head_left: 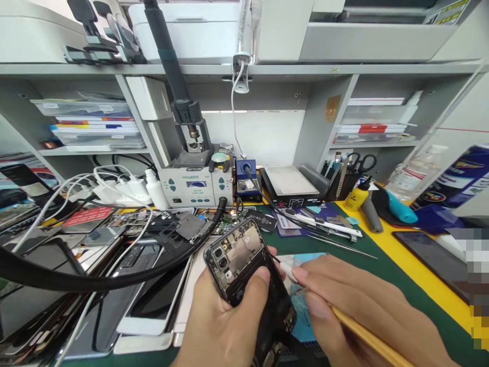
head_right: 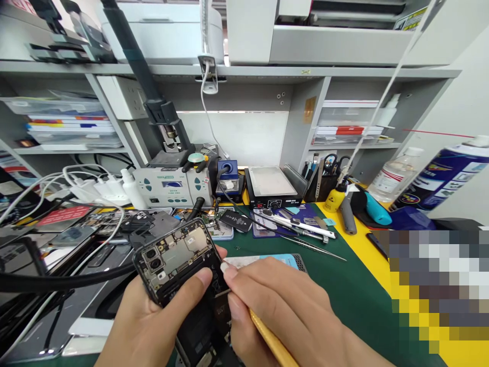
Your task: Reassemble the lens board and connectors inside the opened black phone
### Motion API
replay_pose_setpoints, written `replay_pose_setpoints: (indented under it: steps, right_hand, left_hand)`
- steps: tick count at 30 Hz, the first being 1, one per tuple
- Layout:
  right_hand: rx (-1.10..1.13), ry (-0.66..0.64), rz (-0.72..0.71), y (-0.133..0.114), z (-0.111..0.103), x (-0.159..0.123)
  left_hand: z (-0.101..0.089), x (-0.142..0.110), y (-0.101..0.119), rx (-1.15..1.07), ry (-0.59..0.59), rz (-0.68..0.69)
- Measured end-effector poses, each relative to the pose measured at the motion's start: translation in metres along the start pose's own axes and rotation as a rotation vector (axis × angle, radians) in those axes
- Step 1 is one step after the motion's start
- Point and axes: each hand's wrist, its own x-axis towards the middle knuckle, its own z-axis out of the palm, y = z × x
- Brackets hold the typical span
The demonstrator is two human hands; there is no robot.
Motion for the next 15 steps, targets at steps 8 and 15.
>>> replay_pose_setpoints:
  steps: [8,15]
  right_hand:
    - [0.018,-0.005,0.021,0.001,0.000,-0.006]
    - [0.072,-0.034,0.038,0.001,-0.001,-0.005]
  left_hand:
    - [0.003,0.001,0.004,0.020,0.086,-0.004]
    - [0.010,-0.002,0.011,-0.027,0.164,-0.084]
